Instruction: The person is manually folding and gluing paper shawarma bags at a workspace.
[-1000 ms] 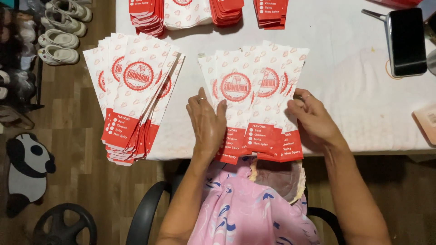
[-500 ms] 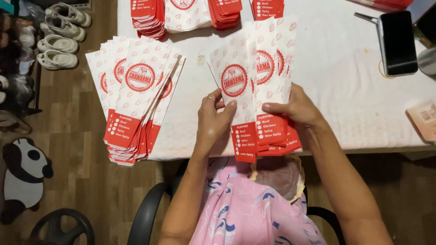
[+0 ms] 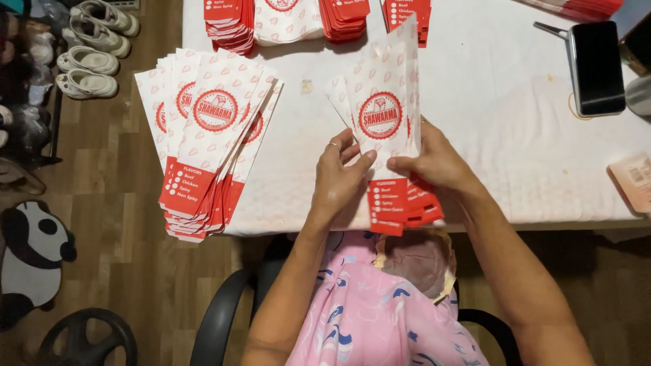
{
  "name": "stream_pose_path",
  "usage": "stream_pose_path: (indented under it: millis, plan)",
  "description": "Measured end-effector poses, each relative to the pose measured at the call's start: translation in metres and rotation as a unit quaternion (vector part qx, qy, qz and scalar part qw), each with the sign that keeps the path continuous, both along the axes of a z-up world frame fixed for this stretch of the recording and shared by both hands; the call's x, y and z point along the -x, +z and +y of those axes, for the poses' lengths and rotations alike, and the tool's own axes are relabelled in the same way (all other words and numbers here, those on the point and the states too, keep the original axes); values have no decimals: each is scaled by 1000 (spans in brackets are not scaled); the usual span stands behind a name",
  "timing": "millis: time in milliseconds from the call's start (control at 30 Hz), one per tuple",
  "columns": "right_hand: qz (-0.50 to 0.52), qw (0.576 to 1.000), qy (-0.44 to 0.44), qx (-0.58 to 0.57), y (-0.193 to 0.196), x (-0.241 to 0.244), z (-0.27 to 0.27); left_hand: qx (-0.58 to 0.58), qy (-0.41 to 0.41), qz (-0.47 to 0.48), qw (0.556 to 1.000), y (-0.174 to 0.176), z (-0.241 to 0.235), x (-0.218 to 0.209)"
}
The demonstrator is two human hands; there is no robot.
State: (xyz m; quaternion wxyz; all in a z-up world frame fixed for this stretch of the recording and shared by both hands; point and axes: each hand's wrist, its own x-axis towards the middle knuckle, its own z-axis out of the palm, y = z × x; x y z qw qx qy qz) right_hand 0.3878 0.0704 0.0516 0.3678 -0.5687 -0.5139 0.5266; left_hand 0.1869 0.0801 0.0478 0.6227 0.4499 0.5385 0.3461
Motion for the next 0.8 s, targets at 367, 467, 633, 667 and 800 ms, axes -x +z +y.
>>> stream_pose_path:
  millis: [367,467,633,667,800]
  plan:
    - [-387,890,71,-228,102,13,-15,43,166,-475,863,-7,4,-48]
    - [-404,876,34,-261,85,3,-14,30,178,-487,855,7,4,-48]
    - [-340,910,28,-236,90,6,-25,26,194,-495,846,-31,9,-50]
    - [-306,927,37,-212,93,7,-28,17,205,-504,839,-45,11,-49]
    - [-287,928,28,-237,85,4,-36,-6,211,-509,835,-54,17,-45]
